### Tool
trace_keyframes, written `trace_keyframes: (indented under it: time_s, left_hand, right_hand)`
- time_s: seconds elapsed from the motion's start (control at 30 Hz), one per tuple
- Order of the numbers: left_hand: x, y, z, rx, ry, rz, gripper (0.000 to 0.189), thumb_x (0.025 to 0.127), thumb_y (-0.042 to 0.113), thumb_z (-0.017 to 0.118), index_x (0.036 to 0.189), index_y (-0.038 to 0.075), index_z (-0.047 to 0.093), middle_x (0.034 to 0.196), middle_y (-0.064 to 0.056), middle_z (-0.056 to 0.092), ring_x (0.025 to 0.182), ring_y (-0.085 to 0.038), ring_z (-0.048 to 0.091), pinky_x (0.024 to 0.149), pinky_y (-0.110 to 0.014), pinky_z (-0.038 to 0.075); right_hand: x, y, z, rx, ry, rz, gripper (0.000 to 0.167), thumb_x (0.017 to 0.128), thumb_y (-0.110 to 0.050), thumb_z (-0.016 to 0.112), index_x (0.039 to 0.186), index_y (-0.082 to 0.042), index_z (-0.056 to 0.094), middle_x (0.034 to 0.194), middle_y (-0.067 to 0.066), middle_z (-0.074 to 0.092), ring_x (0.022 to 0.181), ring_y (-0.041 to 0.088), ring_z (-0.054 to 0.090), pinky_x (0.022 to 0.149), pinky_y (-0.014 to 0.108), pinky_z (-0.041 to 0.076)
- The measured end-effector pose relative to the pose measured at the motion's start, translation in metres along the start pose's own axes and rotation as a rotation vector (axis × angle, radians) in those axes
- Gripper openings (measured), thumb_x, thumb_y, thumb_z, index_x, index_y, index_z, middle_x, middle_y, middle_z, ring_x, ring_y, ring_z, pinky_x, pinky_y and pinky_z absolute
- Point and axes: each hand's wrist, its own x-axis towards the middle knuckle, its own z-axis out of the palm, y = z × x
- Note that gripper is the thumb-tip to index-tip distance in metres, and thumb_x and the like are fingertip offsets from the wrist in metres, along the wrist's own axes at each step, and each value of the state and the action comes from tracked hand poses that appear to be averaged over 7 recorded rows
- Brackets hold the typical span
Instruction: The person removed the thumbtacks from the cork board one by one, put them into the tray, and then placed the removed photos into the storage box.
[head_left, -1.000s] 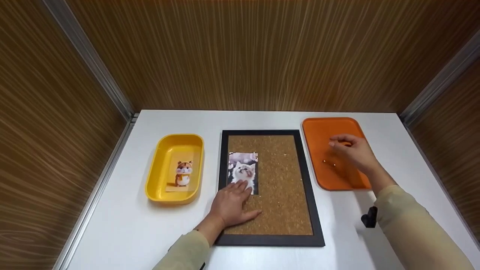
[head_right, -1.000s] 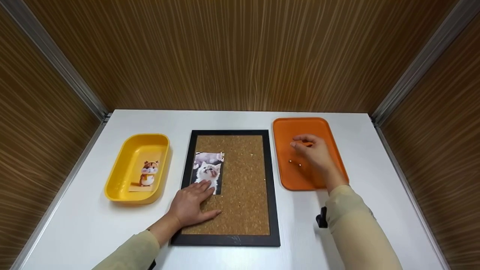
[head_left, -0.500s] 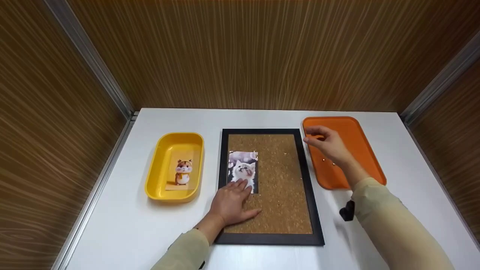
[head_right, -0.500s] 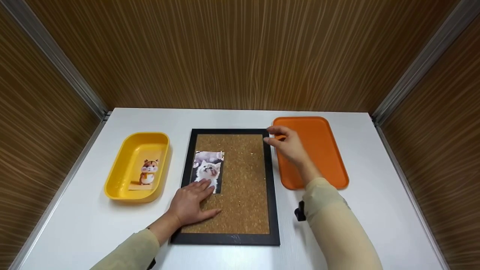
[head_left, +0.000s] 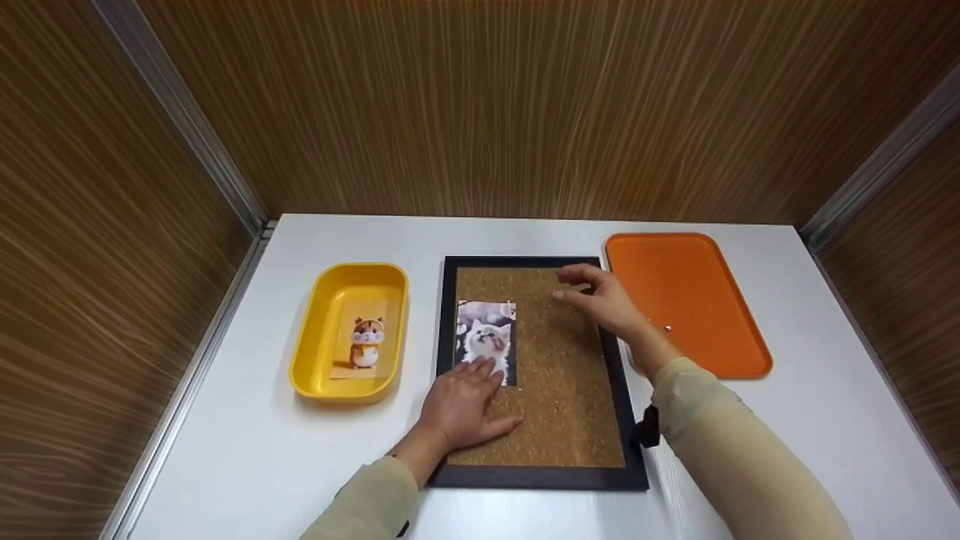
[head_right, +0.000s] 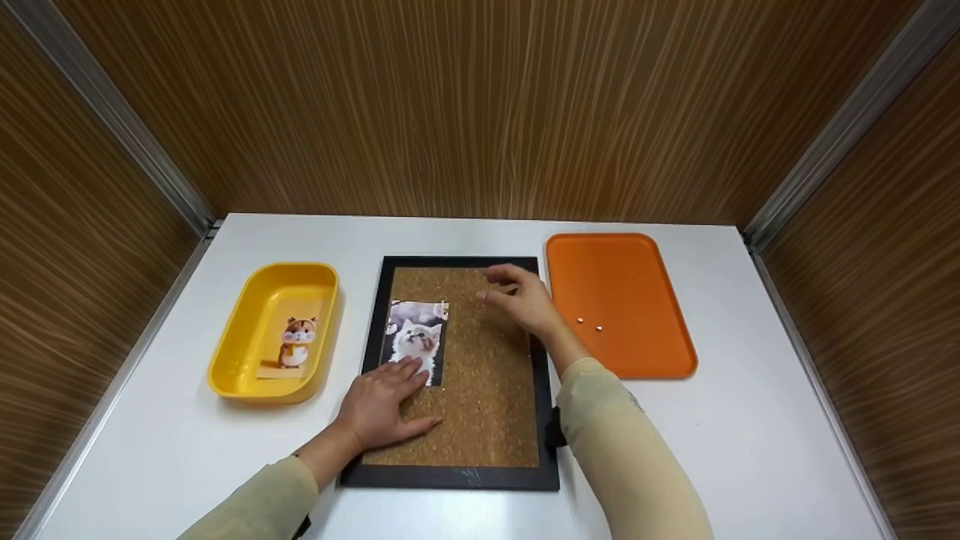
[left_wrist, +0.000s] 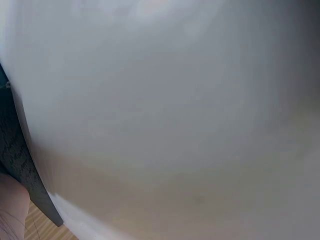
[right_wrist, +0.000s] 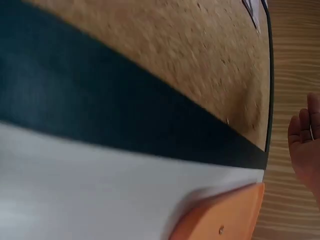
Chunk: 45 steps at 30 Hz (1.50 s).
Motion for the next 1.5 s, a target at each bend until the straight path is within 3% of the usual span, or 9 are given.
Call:
trace_keyframes:
  time_s: [0.17, 0.33, 0.97, 1.5]
  left_hand:
    - [0.0, 0.0, 0.001, -0.001, -0.017, -0.005, 0.085, 0.095, 0.081, 0.047, 0.146, 0.016, 0.067, 0.154, -0.007, 0.058, 0.145, -0.024, 0.053, 0.118, -0.038, 0.043]
    - [0.0, 0.0, 0.0, -0.001, -0.017, -0.008, 0.083, 0.095, 0.08, 0.048, 0.145, 0.016, 0.068, 0.154, -0.007, 0.058, 0.145, -0.023, 0.053, 0.118, -0.037, 0.043]
    - [0.0, -0.001, 0.001, 0.02, 0.001, 0.006, 0.082, 0.095, 0.079, 0.05, 0.143, 0.015, 0.069, 0.152, -0.007, 0.06, 0.144, -0.023, 0.054, 0.118, -0.037, 0.044]
    - [0.0, -0.001, 0.002, 0.031, 0.0, 0.005, 0.081, 0.094, 0.079, 0.051, 0.143, 0.016, 0.069, 0.152, -0.006, 0.061, 0.143, -0.022, 0.054, 0.117, -0.036, 0.044]
  right_hand:
    - [0.004, 0.003, 0.018, 0.01, -0.01, -0.012, 0.049, 0.099, -0.019, 0.078, 0.141, 0.001, 0.063, 0.138, 0.019, 0.063, 0.127, 0.036, 0.059, 0.107, 0.051, 0.05]
    - [0.008, 0.004, 0.033, 0.035, -0.014, -0.001, 0.049, 0.099, -0.016, 0.077, 0.141, 0.003, 0.061, 0.14, 0.022, 0.063, 0.131, 0.038, 0.058, 0.113, 0.055, 0.046]
    - [0.012, 0.012, 0.066, 0.143, -0.051, -0.009, 0.054, 0.096, -0.004, 0.075, 0.145, 0.007, 0.056, 0.138, 0.027, 0.064, 0.131, 0.042, 0.058, 0.113, 0.051, 0.045]
    - [0.013, 0.023, 0.073, 0.093, -0.068, -0.025, 0.056, 0.095, -0.004, 0.075, 0.146, 0.008, 0.055, 0.139, 0.025, 0.063, 0.129, 0.039, 0.059, 0.113, 0.048, 0.046]
